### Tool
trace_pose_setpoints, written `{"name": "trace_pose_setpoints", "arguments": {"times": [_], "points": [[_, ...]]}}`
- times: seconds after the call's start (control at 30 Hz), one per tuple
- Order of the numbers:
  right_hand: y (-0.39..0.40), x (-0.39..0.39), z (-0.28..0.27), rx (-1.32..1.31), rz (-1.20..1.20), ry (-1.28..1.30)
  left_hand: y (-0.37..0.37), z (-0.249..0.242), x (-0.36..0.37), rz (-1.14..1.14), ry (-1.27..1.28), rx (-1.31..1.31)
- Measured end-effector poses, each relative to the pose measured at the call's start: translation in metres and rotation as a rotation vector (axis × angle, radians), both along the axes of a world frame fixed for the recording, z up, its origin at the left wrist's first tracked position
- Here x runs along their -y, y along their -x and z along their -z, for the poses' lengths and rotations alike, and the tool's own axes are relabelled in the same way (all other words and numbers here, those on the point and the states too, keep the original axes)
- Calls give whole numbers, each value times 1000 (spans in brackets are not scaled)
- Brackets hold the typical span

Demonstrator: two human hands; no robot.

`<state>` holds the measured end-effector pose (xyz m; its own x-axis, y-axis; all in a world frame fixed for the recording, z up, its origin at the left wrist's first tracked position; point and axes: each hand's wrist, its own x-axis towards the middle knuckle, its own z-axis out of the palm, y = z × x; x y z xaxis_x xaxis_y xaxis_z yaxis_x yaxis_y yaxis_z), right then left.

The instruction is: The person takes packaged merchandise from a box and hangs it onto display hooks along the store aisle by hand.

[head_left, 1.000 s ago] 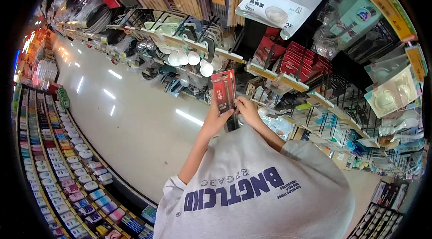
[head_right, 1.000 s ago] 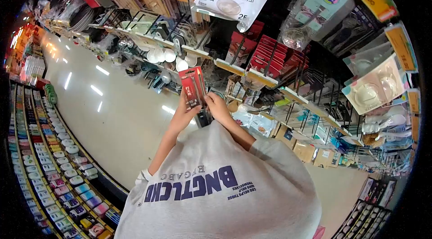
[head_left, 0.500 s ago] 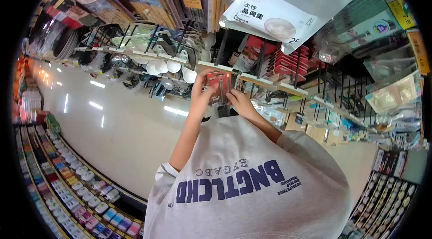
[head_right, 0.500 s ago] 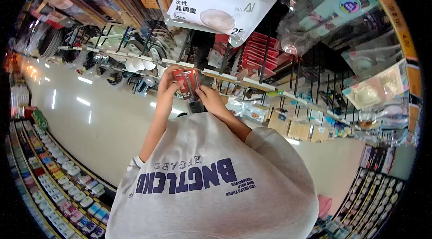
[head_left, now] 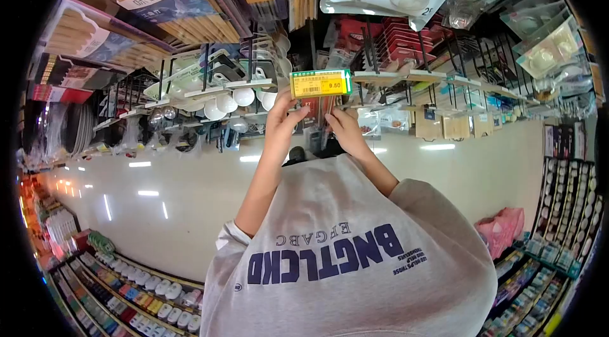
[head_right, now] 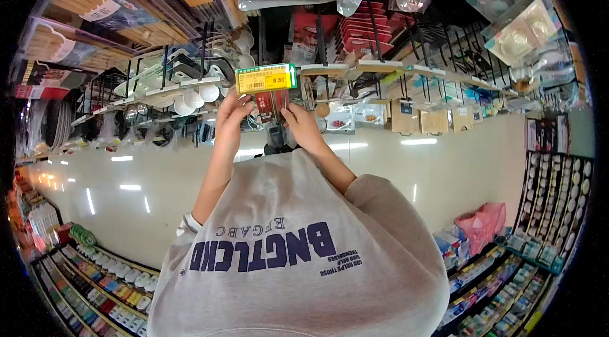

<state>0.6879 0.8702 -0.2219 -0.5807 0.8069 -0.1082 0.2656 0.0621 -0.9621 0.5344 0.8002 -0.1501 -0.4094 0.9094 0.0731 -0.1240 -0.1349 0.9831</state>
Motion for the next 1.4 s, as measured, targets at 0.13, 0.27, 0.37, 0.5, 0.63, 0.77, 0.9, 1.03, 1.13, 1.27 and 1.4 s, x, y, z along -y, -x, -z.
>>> {"name": "trace_pose_setpoints", "arguments": {"times": [0.13,0.27,0.37,0.5,0.63,0.77,0.9,1.03,1.13,1.27,1.4], "points": [[0,17,0,31,72,0,6,0,7,68,84,45],[-5,31,5,10,130,1,8,-3,14,149,44,36],[-6,39,1,-17,194,77,9,-7,13,250,31,9],[-9,39,1,-1,223,41,6,-12,9,268,52,49],[-14,36,-1,21,237,25,2,-8,4,261,67,105],[-20,31,0,43,234,37,1,-6,0,248,89,177],[-20,27,-5,35,247,61,-2,2,-4,195,112,269],[-22,18,-4,52,211,111,-3,0,-10,180,103,273],[-22,11,-4,52,191,128,-4,0,-14,172,74,312],[-25,4,10,82,131,60,-4,-3,-15,171,55,327],[-26,1,11,94,98,26,-7,-7,-15,153,64,324]]}}
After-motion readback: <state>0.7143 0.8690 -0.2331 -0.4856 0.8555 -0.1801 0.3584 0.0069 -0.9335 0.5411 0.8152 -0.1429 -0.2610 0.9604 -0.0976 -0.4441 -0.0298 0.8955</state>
